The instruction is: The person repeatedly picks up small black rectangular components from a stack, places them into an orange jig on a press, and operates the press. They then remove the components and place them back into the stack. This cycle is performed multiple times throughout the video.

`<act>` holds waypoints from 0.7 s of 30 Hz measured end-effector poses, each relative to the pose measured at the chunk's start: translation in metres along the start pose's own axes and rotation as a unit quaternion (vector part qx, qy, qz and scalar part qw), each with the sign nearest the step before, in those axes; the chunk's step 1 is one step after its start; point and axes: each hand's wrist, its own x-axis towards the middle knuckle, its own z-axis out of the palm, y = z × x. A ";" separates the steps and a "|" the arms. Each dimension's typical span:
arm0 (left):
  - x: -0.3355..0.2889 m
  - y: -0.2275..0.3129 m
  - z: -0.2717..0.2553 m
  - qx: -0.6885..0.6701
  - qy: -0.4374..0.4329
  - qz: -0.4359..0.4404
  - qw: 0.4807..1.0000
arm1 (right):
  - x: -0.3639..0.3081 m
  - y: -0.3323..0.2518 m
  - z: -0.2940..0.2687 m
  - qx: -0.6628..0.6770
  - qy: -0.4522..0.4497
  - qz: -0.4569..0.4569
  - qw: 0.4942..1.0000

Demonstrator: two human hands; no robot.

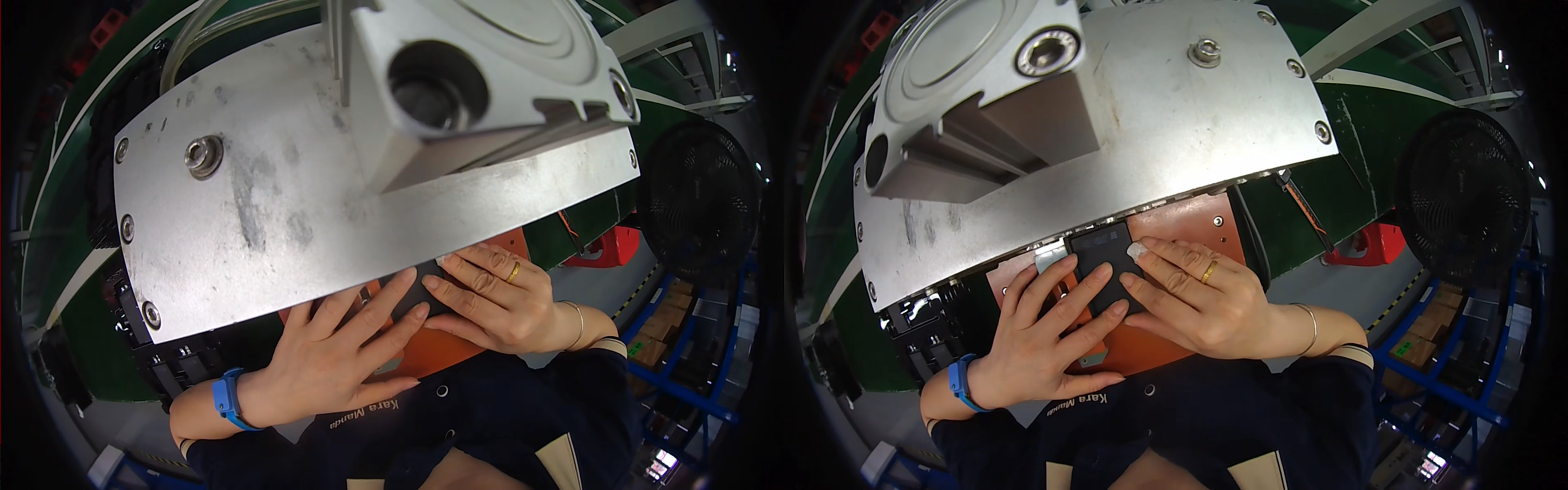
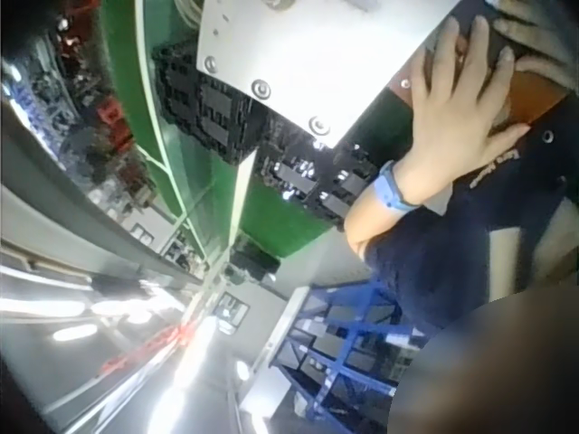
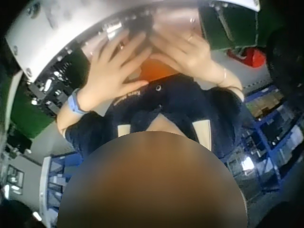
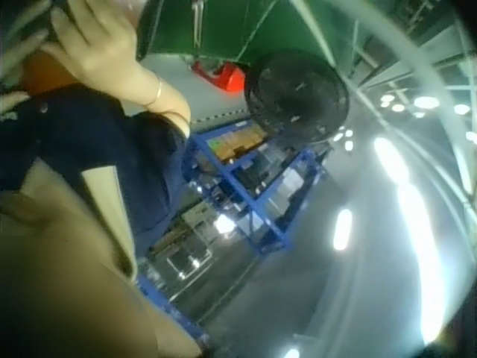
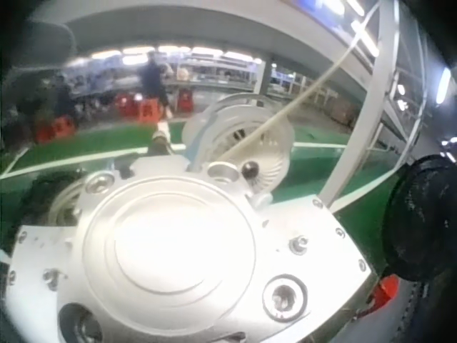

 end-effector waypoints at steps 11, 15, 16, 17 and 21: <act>0.001 -0.003 0.001 -0.006 0.005 0.011 1.000 | 0.012 0.015 -0.005 0.007 0.035 0.027 0.999; 0.000 -0.002 0.002 0.003 0.015 0.022 1.000 | 0.023 0.017 0.004 -0.030 0.020 0.000 0.999; -0.001 -0.002 0.003 0.002 0.019 0.024 1.000 | 0.023 0.017 0.007 -0.038 0.011 -0.006 0.999; -0.002 -0.002 0.004 0.001 0.023 0.026 0.999 | 0.023 0.017 0.009 -0.045 0.002 -0.013 0.999; 0.000 -0.003 0.004 0.002 0.027 0.035 0.999 | 0.023 0.017 0.015 -0.082 -0.009 -0.024 0.996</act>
